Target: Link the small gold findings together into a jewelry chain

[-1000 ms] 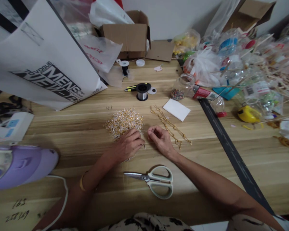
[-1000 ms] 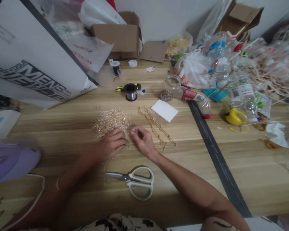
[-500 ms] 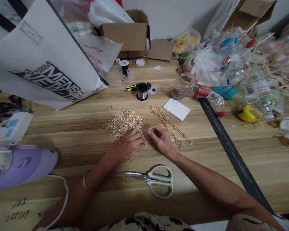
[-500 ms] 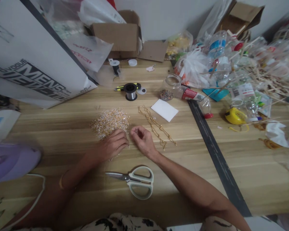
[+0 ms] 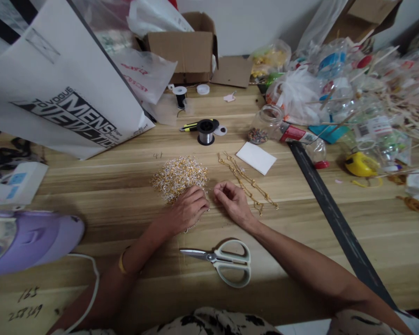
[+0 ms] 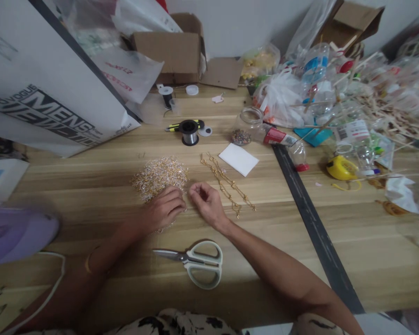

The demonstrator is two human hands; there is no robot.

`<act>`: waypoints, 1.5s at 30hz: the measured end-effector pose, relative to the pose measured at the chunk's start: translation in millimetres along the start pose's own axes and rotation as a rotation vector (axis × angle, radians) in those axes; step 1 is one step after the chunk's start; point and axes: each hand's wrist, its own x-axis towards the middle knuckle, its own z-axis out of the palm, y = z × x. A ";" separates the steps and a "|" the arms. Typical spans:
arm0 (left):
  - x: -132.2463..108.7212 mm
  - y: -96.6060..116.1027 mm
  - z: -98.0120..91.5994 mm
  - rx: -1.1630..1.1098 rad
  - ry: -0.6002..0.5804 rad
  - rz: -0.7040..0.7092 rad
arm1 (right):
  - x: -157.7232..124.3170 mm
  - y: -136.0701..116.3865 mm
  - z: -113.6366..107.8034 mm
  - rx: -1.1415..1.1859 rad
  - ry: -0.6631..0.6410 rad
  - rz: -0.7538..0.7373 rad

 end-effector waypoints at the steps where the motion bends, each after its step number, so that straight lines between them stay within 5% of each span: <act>1: -0.1 0.3 -0.6 0.000 -0.003 -0.003 | 0.0 0.1 0.0 -0.001 0.001 -0.001; 45: -3.3 -5.6 -8.7 -0.108 -0.060 0.061 | -0.3 -3.2 -0.7 -0.001 -0.008 -0.008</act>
